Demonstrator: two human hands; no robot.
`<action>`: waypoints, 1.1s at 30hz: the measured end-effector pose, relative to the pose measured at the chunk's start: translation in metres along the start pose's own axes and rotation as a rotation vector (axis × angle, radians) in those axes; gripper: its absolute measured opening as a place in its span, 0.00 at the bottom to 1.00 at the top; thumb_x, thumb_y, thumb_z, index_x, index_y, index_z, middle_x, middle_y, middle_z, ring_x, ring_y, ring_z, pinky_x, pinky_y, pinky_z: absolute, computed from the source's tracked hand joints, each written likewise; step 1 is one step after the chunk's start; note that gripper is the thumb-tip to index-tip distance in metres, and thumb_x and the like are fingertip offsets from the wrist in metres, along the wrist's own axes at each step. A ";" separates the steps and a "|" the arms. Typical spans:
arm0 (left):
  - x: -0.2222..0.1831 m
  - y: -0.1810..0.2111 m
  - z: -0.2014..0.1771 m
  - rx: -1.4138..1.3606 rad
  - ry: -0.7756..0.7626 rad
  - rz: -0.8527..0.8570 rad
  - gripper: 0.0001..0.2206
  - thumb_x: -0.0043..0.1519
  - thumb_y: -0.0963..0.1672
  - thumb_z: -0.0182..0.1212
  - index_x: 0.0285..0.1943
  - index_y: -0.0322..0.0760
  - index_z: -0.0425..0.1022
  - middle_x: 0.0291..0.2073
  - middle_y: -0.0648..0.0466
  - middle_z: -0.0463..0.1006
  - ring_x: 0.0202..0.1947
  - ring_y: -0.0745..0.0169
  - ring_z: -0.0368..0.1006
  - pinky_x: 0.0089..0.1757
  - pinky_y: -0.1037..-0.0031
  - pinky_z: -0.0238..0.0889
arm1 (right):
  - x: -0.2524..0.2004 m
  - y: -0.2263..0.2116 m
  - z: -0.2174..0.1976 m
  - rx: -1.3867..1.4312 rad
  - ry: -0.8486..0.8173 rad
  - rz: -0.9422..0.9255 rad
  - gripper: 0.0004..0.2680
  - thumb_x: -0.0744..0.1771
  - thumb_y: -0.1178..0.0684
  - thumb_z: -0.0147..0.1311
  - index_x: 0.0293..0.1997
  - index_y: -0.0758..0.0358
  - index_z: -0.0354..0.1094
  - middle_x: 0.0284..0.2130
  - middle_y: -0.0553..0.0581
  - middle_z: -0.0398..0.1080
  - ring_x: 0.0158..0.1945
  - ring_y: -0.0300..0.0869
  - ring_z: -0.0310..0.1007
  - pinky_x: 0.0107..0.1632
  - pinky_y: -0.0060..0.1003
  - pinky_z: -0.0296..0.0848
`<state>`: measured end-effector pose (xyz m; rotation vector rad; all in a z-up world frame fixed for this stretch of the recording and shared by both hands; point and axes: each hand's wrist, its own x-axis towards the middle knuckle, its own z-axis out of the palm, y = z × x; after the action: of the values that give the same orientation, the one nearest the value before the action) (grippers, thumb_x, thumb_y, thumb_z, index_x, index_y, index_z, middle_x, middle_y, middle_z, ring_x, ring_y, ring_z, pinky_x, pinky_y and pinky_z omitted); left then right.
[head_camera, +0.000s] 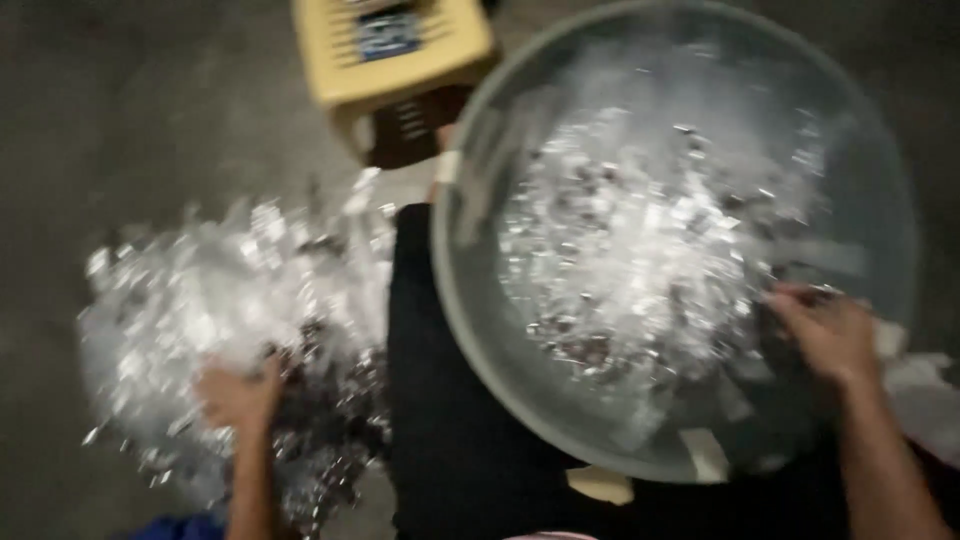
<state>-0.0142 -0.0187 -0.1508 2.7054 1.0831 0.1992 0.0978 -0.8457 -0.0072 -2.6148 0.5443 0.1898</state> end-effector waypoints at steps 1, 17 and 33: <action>-0.001 0.000 -0.011 -0.182 0.145 0.024 0.42 0.62 0.44 0.66 0.80 0.16 0.45 0.72 0.14 0.48 0.72 0.13 0.45 0.65 0.34 0.27 | -0.006 -0.020 -0.003 0.210 -0.020 -0.106 0.11 0.71 0.43 0.63 0.56 0.55 0.79 0.31 0.62 0.77 0.37 0.52 0.78 0.51 0.46 0.73; -0.171 0.522 0.097 -0.419 -0.954 0.580 0.44 0.54 0.55 0.72 0.74 0.26 0.57 0.65 0.32 0.68 0.68 0.37 0.63 0.64 0.52 0.58 | 0.008 -0.090 0.096 0.927 -0.191 0.528 0.10 0.62 0.56 0.67 0.43 0.66 0.71 0.26 0.61 0.72 0.20 0.41 0.69 0.22 0.33 0.74; -0.150 0.541 -0.083 -1.684 -1.124 0.297 0.14 0.67 0.39 0.59 0.61 0.32 0.67 0.45 0.37 0.82 0.39 0.49 0.82 0.41 0.76 0.77 | -0.054 -0.213 -0.062 1.086 -0.001 -0.193 0.11 0.67 0.61 0.60 0.53 0.74 0.70 0.31 0.64 0.75 0.26 0.37 0.73 0.27 0.27 0.76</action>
<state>0.2199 -0.4911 0.0601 1.0034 -0.0443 -0.2592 0.1384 -0.6818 0.1468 -1.5834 0.2616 -0.1433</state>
